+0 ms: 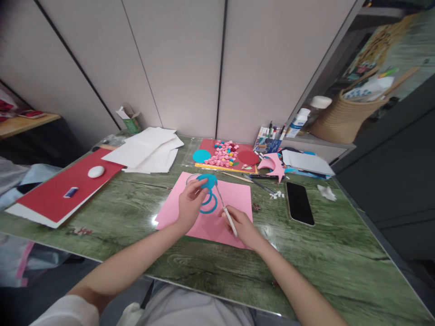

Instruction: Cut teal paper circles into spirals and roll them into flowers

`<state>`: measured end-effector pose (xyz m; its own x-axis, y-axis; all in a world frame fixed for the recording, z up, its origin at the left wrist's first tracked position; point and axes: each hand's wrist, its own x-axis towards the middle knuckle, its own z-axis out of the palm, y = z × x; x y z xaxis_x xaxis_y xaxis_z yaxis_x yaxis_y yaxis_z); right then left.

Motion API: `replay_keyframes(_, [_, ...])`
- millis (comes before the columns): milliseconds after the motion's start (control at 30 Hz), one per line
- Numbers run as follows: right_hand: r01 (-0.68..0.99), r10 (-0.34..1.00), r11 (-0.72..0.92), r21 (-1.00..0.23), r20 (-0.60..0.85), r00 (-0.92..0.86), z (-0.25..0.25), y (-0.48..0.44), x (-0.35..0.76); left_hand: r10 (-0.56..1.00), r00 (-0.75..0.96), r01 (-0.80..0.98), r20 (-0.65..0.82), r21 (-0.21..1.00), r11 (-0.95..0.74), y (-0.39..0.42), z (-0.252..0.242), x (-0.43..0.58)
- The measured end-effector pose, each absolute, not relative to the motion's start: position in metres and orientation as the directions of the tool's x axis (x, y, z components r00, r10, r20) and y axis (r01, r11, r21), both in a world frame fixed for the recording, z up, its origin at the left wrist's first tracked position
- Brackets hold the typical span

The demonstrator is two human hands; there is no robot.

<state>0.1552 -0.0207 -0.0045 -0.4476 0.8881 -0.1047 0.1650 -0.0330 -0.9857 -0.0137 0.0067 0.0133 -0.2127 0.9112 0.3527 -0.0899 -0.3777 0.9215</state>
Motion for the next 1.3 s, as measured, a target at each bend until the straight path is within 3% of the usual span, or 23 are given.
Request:
replay_keyframes(467, [0.188,0.904,-0.007,-0.982,-0.087,-0.419,-0.0038,-0.0222,0.1528,0.926,-0.134,-0.023,0.353,0.933,-0.359,0.0044,0.0148,-0.0125])
replay_keyframes(1300, [0.156,0.886,-0.045,-0.987,-0.111,-0.451,-0.0052,-0.021,0.1558,0.906,-0.228,-0.044,0.356,0.926,-0.375,0.0095,0.0109,-0.0158])
